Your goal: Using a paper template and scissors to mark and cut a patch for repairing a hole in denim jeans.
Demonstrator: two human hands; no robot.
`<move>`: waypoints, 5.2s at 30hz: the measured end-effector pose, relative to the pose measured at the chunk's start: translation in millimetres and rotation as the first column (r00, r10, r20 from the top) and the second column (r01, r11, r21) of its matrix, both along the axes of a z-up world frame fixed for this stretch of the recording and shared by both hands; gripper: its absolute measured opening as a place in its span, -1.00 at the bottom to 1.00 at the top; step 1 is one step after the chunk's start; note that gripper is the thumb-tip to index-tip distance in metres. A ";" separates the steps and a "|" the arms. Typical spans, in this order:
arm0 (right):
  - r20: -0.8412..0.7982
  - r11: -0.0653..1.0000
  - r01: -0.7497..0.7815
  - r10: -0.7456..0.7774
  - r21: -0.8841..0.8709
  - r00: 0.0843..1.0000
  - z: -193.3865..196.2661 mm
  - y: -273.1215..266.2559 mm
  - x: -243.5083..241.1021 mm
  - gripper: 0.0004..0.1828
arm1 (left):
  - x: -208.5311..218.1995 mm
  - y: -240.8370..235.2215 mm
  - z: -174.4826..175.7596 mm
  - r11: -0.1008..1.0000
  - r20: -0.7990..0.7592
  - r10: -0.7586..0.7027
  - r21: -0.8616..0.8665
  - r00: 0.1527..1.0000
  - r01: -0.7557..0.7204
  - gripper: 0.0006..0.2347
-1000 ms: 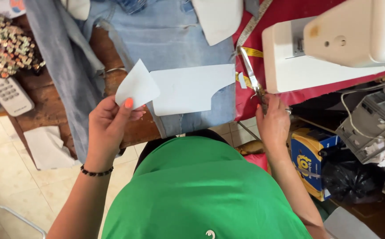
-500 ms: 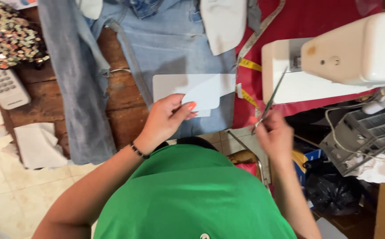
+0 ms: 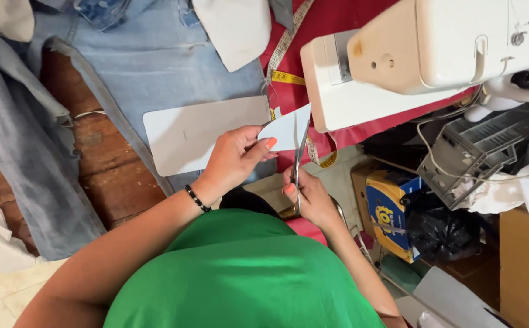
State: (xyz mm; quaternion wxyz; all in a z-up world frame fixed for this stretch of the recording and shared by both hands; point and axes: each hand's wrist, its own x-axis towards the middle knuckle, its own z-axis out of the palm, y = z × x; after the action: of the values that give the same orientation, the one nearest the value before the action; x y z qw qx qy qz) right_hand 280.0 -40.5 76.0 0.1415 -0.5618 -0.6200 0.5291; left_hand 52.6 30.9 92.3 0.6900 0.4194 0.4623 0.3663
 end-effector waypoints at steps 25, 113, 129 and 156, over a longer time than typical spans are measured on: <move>0.110 0.992 0.124 -0.123 0.004 0.986 -16.8 -18.3 3.1 -0.62 | 6.7 -6.6 -22.7 0.998 0.009 0.038 -0.044 0.999 -0.037 -0.75; 0.412 0.849 -0.023 -0.232 0.527 0.881 -54.8 40.6 -52.9 -0.49 | -67.1 -31.0 -110.3 0.281 -0.525 0.516 0.850 0.677 0.445 -0.82; 0.241 0.816 0.137 -0.320 0.562 0.916 -58.4 43.9 -53.2 -0.53 | -65.5 -33.7 -111.4 0.293 -0.566 0.494 0.823 0.660 0.486 -0.79; 0.144 0.877 0.340 -0.405 0.339 0.903 -47.7 49.3 -55.7 -0.72 | -66.3 -34.7 -114.2 0.345 -0.684 0.393 0.729 0.614 0.591 -0.71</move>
State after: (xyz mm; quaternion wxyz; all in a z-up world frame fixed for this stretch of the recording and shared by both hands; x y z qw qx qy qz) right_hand 224.4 8.8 28.3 0.2598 -0.6951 -0.5852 0.3269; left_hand -13.7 -3.8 -21.9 0.0681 0.8756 0.3828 0.2866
